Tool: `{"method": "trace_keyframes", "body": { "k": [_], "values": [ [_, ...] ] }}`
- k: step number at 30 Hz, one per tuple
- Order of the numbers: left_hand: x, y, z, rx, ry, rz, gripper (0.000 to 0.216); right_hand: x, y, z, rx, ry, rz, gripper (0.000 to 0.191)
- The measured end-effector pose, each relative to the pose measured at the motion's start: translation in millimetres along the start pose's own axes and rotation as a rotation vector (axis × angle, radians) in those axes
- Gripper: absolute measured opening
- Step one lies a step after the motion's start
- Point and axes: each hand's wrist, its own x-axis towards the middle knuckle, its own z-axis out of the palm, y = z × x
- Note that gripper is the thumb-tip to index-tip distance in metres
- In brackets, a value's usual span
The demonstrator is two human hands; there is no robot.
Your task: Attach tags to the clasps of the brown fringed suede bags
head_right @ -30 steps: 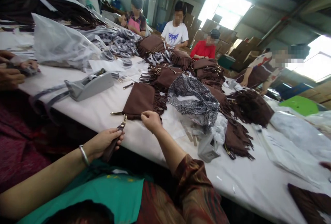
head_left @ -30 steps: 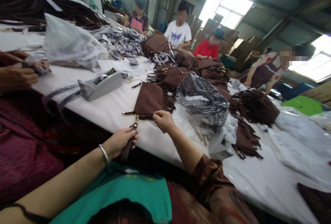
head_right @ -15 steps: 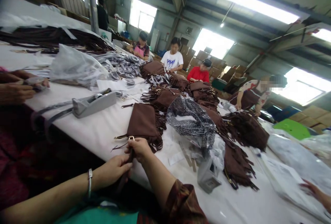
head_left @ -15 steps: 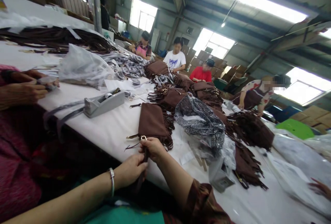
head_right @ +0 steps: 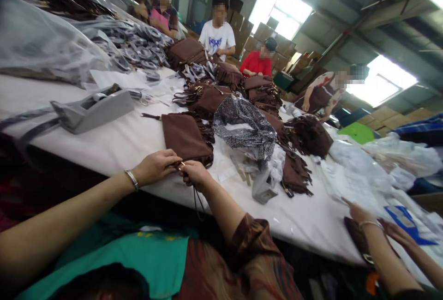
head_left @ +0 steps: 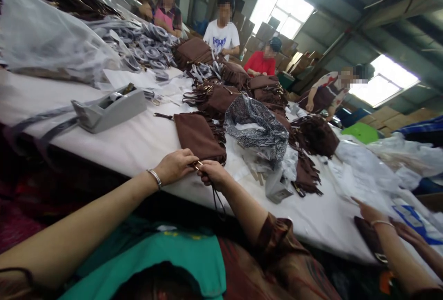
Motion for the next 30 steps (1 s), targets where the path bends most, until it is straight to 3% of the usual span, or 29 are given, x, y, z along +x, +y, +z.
{"method": "trace_keyframes", "body": {
  "k": [8, 10, 14, 17, 19, 24, 30],
  "values": [
    [13, -2, 2, 0.006, -0.082, 0.061, 0.019, -9, 6, -22, -0.14, 0.018, -0.045, 0.022],
    [14, 0, 4, 0.021, -0.077, 0.049, 0.021, -11, 8, -25, -0.396, 0.103, -0.207, 0.023],
    [18, 5, 9, 0.098, -0.091, 0.01, 0.026, -20, 11, -27, -1.122, 0.194, -0.584, 0.033],
    [22, 7, 10, 0.107, -0.115, -0.045, 0.027, -23, 11, -23, -1.512, 0.258, -0.604, 0.037],
    [25, 8, 8, 0.089, -0.127, -0.088, 0.028, -24, 9, -19, -1.641, 0.304, -0.594, 0.038],
    [23, 11, 5, -0.049, -0.074, -0.161, 0.027, -19, 9, -12, -1.686, 0.357, -0.579, 0.026],
    [13, 14, 15, -0.194, 0.072, -0.301, 0.026, -4, 20, -14, -1.443, 0.427, -0.639, 0.017]
  ]
}}
